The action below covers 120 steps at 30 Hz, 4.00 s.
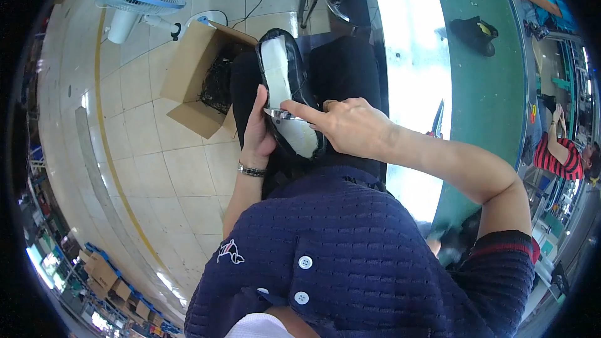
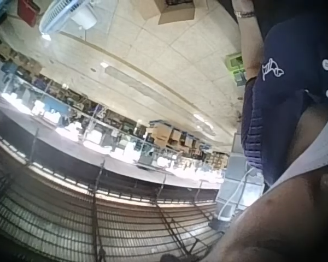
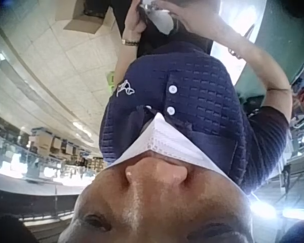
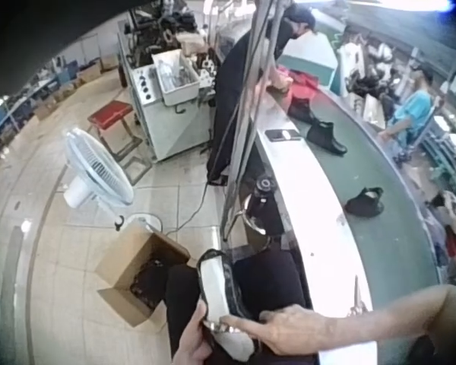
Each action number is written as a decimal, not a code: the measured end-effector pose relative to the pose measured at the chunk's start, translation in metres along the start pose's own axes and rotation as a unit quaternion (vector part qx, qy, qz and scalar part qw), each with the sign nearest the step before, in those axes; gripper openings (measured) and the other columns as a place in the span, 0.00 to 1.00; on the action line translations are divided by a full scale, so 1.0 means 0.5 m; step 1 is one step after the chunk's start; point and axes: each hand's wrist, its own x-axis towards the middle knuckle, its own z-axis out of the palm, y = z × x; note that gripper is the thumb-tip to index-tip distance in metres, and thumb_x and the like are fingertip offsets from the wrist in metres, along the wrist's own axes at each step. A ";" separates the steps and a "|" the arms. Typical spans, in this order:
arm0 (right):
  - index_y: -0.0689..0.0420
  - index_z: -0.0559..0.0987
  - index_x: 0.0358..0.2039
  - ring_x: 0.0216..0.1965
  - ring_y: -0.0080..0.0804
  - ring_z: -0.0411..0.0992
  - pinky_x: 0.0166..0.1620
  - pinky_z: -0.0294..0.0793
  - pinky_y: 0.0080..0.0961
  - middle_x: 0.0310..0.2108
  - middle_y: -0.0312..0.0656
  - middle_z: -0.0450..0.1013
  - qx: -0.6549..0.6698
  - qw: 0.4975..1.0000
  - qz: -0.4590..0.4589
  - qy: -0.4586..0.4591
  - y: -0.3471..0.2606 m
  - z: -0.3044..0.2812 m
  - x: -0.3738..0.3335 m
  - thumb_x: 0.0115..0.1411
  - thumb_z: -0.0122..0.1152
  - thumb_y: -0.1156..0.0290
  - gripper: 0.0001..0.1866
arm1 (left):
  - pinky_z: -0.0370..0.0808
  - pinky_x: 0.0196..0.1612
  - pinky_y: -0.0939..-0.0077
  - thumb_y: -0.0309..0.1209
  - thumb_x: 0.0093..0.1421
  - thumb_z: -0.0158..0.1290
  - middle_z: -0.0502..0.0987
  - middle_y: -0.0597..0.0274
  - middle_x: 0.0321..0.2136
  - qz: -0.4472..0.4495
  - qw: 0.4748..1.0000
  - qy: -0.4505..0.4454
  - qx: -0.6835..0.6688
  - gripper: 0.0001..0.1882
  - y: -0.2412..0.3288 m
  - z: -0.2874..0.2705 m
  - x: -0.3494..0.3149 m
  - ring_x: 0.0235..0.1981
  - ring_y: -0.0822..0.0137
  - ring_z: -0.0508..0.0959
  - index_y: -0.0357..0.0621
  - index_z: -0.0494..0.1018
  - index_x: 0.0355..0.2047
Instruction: Assembling a shoe by gluing, trimming, and shaping the upper and sole components.
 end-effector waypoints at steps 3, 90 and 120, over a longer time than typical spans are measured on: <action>0.42 0.52 0.67 0.20 0.44 0.75 0.25 0.76 0.40 0.24 0.50 0.74 0.070 0.997 0.023 0.023 -0.005 0.022 -0.017 0.64 0.52 0.68 0.33 | 0.66 0.57 0.72 0.42 0.62 0.54 0.65 0.65 0.58 0.027 0.998 0.016 0.058 0.38 0.009 0.040 0.007 0.56 0.68 0.68 0.53 0.49 0.68; 0.35 0.51 0.68 0.16 0.40 0.73 0.20 0.72 0.34 0.20 0.44 0.74 -0.217 0.972 -0.081 -0.036 -0.065 -0.090 0.042 0.62 0.56 0.61 0.36 | 0.60 0.63 0.69 0.22 0.53 0.59 0.56 0.59 0.64 0.092 0.992 -0.038 0.071 0.53 -0.042 -0.005 -0.044 0.63 0.66 0.60 0.64 0.39 0.70; 0.35 0.43 0.70 0.14 0.25 0.71 0.12 0.67 0.19 0.18 0.43 0.70 -0.180 0.925 -0.311 0.122 -0.075 0.030 -0.023 0.63 0.46 0.73 0.39 | 0.74 0.46 0.78 0.29 0.51 0.65 0.76 0.63 0.40 0.041 0.965 0.012 0.259 0.23 -0.110 -0.028 -0.104 0.41 0.73 0.76 0.40 0.71 0.47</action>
